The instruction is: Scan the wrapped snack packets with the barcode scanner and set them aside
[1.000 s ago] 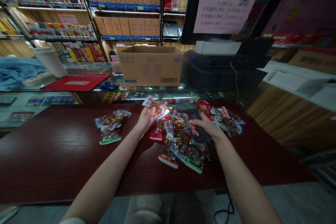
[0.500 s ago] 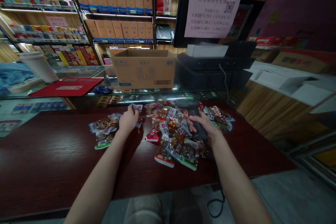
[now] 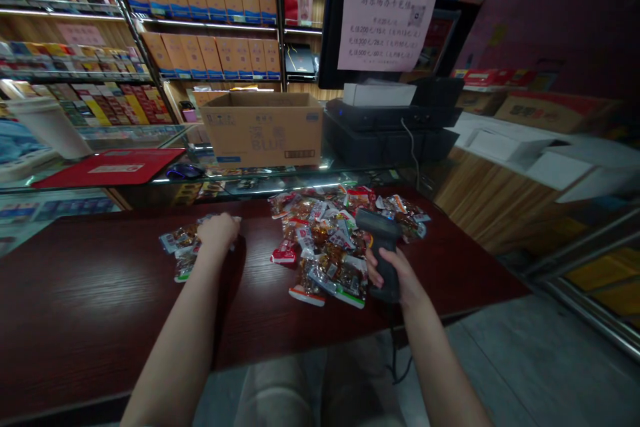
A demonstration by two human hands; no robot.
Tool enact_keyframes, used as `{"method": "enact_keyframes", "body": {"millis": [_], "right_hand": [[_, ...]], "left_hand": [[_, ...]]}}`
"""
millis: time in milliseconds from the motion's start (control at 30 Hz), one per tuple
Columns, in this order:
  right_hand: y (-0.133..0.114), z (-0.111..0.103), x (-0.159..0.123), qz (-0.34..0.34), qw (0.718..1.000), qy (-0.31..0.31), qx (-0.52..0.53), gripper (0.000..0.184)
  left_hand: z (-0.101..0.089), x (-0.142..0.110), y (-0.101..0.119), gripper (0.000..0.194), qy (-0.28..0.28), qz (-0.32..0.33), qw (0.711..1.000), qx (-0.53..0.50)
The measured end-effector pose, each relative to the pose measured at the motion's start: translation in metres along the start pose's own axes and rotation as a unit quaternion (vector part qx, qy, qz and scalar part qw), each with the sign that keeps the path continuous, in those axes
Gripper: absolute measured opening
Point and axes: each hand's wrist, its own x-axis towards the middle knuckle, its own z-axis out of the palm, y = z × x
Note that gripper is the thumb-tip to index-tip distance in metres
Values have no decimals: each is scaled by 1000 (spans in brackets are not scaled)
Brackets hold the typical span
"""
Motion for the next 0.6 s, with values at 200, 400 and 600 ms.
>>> {"method": "enact_keyframes", "body": {"millis": [200,400,600], "right_hand": [[7,-4,-6,-12,1000,19,0,38],[5,-4,-6,-22,999,48,-5,43],[6,1,-8,-17,999,45,-14,41]], "left_hand": [[4,-11,14,45,144,66,987,32],[21,-33,71,43,49,367,908,-194],[38,-61,101,45,8,416,879,-231]]}}
